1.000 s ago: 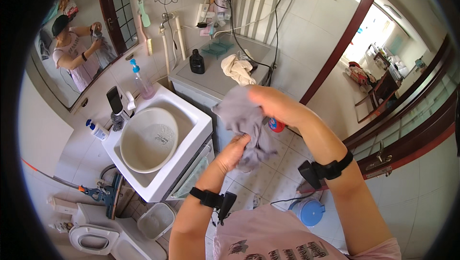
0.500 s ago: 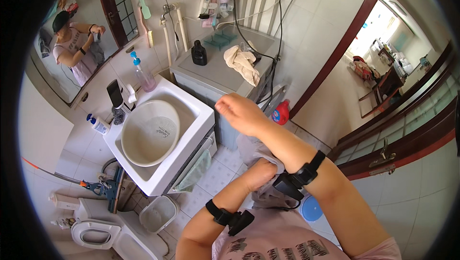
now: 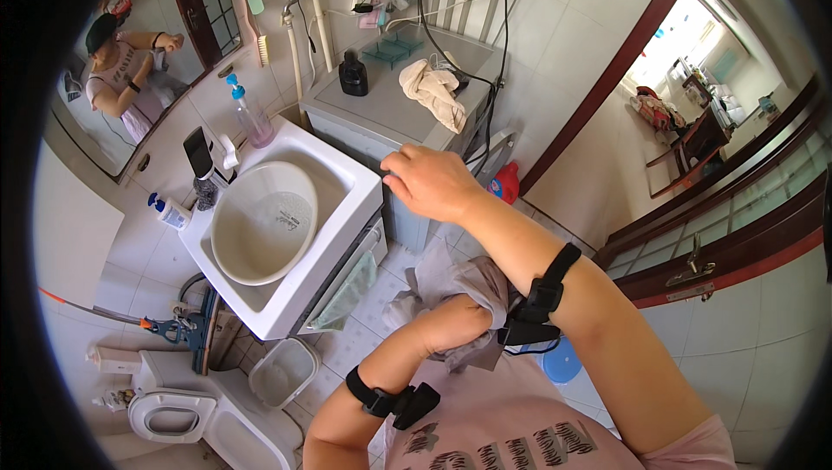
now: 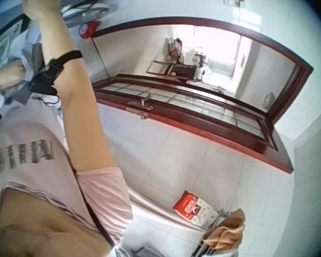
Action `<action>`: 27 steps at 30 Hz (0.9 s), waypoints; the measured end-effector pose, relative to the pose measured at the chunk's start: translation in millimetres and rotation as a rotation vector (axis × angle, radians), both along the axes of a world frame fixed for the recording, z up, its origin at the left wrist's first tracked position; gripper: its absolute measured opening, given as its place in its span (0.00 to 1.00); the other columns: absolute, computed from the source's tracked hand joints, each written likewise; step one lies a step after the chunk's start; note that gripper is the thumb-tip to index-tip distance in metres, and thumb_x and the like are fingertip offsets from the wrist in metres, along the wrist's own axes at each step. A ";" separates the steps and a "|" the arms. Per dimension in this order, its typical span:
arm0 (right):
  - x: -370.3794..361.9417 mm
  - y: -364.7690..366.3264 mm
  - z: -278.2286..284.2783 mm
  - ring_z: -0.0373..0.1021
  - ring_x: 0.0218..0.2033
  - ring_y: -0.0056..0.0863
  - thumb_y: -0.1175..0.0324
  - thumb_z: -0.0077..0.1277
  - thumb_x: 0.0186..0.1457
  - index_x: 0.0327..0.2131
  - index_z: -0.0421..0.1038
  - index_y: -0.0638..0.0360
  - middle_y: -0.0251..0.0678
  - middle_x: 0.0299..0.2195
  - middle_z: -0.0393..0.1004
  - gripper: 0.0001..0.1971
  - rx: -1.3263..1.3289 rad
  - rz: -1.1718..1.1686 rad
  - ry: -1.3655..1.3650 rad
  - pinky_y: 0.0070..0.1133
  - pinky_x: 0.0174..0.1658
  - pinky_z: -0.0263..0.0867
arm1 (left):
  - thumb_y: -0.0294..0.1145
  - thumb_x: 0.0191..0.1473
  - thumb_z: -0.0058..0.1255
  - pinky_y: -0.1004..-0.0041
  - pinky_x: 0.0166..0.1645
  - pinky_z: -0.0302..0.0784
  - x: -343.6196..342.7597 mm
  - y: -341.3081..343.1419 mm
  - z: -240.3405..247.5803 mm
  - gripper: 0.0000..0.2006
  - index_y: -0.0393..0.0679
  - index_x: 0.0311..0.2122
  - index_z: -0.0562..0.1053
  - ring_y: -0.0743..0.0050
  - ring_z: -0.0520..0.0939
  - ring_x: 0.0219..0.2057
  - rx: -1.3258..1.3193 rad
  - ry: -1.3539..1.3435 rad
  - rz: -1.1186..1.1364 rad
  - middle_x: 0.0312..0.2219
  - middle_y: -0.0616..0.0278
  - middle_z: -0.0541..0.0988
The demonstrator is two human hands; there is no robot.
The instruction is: Washing a grey t-shirt by hand in a sink using soap and a basin.
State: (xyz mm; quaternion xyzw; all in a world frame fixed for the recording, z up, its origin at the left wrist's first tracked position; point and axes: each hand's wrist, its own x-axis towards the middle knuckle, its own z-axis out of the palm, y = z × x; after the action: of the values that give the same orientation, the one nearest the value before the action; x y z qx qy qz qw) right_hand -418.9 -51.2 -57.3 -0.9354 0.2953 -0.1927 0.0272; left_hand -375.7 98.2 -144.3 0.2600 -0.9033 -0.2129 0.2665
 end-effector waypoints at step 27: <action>21.6 40.8 102.8 0.70 0.26 0.29 0.68 0.52 0.47 0.40 0.65 0.56 0.36 0.31 0.70 0.15 0.080 0.185 -0.753 0.23 0.27 0.66 | 0.35 0.57 0.37 0.67 0.48 0.66 15.9 45.2 20.5 0.15 0.39 0.45 0.68 0.64 0.72 0.39 0.364 0.642 0.179 0.37 0.56 0.72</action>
State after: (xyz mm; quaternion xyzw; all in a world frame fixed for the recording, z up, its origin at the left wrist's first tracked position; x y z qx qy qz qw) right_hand -397.3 -10.4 45.5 -0.8201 0.1861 -0.5076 0.1874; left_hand -359.8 143.4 -123.8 0.3008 -0.6948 -0.4166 0.5031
